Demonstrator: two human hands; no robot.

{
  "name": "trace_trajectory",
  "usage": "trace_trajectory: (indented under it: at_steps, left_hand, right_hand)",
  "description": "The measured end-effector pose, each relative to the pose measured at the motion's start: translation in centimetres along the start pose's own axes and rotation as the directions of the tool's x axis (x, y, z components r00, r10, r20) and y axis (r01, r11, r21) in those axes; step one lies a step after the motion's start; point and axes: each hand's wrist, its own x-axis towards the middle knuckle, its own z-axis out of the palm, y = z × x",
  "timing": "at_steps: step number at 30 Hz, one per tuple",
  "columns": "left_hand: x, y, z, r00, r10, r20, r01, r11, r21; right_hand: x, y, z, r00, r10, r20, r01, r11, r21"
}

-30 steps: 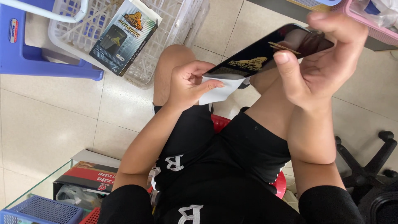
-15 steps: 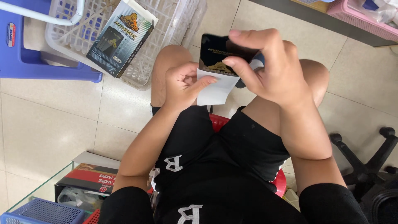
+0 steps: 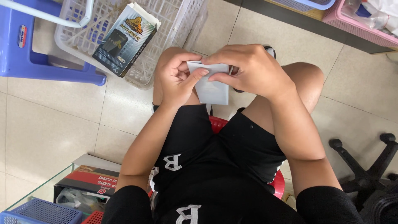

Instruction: Cleaning a mobile phone screen with a cloth and organizing protector packaging.

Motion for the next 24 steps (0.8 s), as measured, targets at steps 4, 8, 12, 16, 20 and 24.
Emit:
trace_trajectory:
  at_steps: [4,8,12,16,20,24]
  left_hand:
    - [3.2,-0.8,-5.3,0.972,0.2,0.122,-0.234,0.871,0.433]
    - [5.7,2.9,-11.2,0.976,0.172,0.136,-0.202,0.46,0.865]
    - [7.5,0.5,-15.9,0.999,-0.044,0.029,-0.026,0.07,0.997]
    - [8.4,-1.0,-17.9,0.986,-0.162,-0.043,0.032,-0.07,0.997]
    - [8.9,-0.3,-17.9,0.983,-0.183,-0.028,0.014,-0.079,0.997]
    - [7.9,2.9,-15.0,0.994,-0.09,0.054,-0.057,-0.03,0.998]
  right_hand:
    - [-1.1,3.2,0.4,0.984,0.137,-0.109,-0.11,0.967,0.229]
    - [-1.0,5.2,0.6,0.898,0.382,-0.218,-0.201,0.797,0.569]
    - [-0.7,6.7,1.2,0.873,0.429,-0.234,-0.22,0.772,0.596]
    - [0.2,4.6,1.5,0.832,0.542,-0.114,-0.397,0.727,0.56]
    - [-0.6,5.8,2.4,0.88,0.448,-0.159,-0.291,0.773,0.563]
    - [0.1,3.7,1.7,0.914,0.309,-0.263,-0.144,0.853,0.502]
